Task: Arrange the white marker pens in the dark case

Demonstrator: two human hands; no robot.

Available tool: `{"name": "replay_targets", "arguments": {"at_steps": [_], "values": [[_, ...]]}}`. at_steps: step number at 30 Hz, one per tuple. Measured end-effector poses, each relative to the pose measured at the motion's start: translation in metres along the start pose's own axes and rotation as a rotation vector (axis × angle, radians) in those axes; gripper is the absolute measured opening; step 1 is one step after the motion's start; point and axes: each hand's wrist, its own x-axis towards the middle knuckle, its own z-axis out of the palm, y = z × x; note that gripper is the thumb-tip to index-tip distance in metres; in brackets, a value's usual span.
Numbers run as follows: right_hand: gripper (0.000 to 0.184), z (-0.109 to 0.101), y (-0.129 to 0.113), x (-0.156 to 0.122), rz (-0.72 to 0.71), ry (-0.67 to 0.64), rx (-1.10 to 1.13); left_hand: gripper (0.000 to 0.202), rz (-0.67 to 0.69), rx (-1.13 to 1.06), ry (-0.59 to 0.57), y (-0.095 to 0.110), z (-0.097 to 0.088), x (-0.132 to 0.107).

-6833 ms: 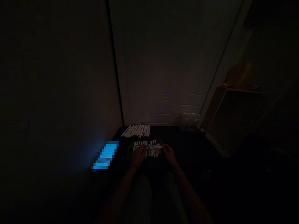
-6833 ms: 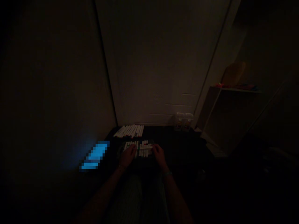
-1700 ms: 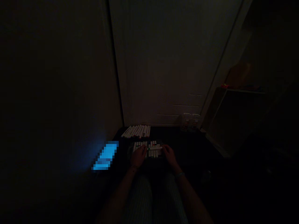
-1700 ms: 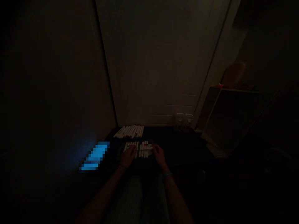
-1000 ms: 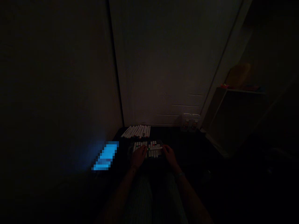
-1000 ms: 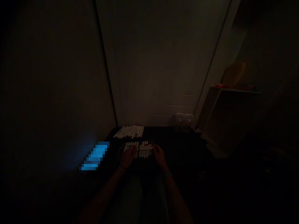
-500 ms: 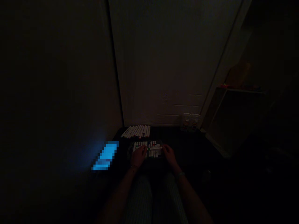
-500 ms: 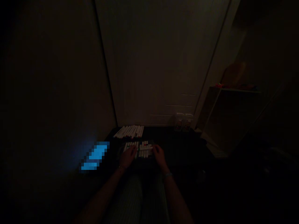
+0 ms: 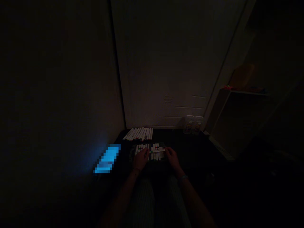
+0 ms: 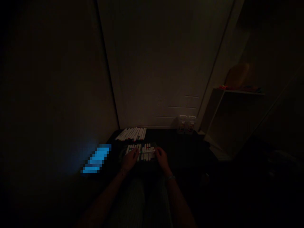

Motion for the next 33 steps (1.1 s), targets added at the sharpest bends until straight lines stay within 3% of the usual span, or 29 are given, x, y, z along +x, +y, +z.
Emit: {"name": "replay_targets", "arguments": {"at_steps": [33], "values": [[0.033, -0.0004, -0.0001, -0.0009, 0.004, 0.007, 0.001, 0.029, 0.035, 0.016, 0.02, -0.0041, 0.0032, -0.0002]]}}
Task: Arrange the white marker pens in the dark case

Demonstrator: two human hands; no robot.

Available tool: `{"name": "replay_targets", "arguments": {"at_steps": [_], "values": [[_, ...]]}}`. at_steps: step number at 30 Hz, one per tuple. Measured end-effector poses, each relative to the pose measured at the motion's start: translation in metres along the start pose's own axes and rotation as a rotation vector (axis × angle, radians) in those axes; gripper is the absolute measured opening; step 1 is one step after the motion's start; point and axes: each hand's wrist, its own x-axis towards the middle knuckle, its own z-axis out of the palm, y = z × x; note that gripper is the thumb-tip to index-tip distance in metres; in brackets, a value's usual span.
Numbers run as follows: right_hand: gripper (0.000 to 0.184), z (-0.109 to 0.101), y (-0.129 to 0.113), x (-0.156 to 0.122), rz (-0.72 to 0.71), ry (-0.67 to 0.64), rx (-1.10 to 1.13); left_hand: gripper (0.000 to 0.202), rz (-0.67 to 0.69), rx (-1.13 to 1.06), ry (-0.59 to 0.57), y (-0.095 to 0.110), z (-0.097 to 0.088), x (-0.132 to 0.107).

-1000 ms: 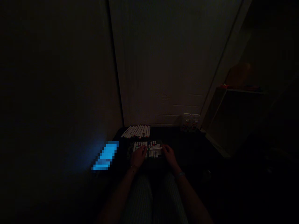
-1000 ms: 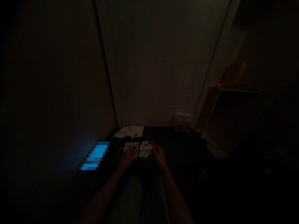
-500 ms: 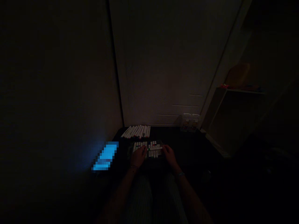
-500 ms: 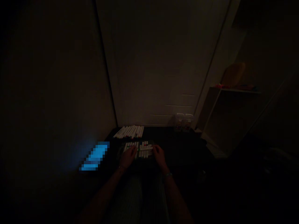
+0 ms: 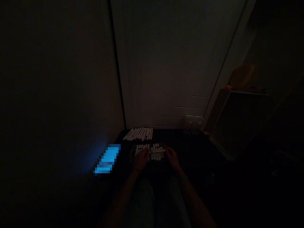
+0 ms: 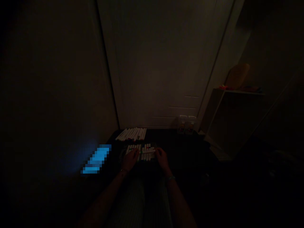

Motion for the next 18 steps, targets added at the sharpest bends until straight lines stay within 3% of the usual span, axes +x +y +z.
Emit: {"name": "replay_targets", "arguments": {"at_steps": [18], "values": [[0.031, 0.0005, 0.0066, 0.0019, -0.006, -0.018, 0.049, 0.032, -0.008, 0.008, 0.001, -0.0013, 0.0013, 0.0003]]}}
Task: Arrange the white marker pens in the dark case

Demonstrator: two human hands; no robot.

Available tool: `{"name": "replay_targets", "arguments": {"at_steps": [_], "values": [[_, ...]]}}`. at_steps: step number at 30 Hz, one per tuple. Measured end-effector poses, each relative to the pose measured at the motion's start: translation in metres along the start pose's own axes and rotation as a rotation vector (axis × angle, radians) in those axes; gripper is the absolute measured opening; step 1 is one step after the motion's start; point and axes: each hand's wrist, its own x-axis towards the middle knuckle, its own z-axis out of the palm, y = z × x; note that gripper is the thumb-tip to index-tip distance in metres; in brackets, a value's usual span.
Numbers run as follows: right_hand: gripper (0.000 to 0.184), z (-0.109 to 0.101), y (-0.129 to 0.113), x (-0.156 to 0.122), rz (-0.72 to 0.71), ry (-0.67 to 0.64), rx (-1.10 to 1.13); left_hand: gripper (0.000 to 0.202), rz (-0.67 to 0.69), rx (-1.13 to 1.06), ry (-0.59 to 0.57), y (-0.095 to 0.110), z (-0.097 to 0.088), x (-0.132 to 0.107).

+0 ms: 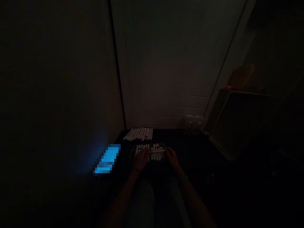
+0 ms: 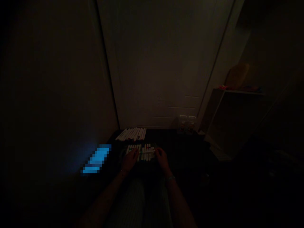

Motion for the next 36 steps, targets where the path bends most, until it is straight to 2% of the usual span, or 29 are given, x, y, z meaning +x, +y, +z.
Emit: {"name": "replay_targets", "arguments": {"at_steps": [10, 21, 36], "values": [[0.031, 0.0, 0.0049, 0.0011, -0.015, 0.007, -0.048, 0.034, -0.015, -0.031, -0.009, -0.0003, 0.0002, 0.0006], [0.033, -0.0007, -0.0004, -0.0004, -0.004, 0.002, -0.066, 0.032, 0.006, -0.021, 0.009, -0.0033, 0.0025, 0.001], [0.032, 0.0001, -0.004, -0.002, -0.001, 0.005, -0.04, 0.031, 0.003, -0.017, -0.015, 0.0043, -0.0056, -0.0001]]}}
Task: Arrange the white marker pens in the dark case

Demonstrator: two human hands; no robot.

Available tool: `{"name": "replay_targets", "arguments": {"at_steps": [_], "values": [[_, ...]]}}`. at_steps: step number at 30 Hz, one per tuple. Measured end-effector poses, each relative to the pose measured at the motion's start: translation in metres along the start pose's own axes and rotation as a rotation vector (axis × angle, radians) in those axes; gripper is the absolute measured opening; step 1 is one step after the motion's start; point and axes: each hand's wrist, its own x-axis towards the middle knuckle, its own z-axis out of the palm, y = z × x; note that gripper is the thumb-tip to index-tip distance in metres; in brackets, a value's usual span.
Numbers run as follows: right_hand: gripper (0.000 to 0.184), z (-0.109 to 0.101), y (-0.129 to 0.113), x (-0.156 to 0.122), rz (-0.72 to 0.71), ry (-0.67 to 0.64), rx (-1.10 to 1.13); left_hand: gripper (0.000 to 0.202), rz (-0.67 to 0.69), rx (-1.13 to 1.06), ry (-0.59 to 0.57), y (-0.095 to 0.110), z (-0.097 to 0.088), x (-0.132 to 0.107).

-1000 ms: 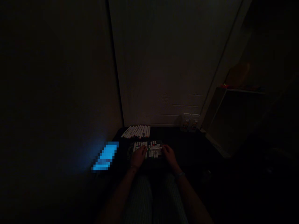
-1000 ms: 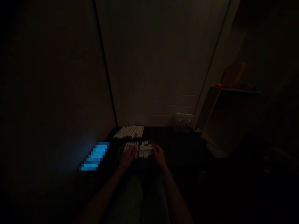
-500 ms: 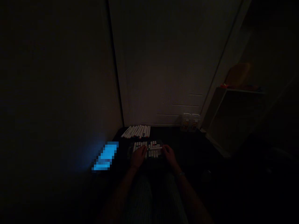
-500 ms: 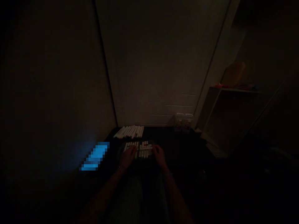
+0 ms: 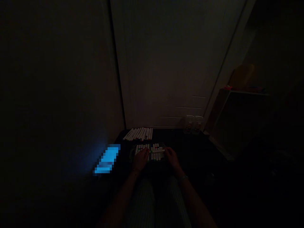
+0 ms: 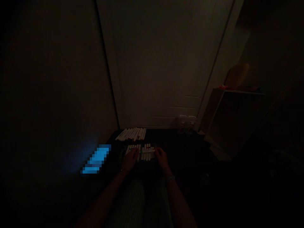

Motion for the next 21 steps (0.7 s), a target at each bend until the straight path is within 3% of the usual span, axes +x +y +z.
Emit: {"name": "replay_targets", "arguments": {"at_steps": [21], "values": [[0.031, 0.0004, 0.0006, 0.0014, 0.001, 0.011, 0.005, 0.031, -0.013, -0.007, 0.004, -0.0029, 0.0045, 0.0002]]}}
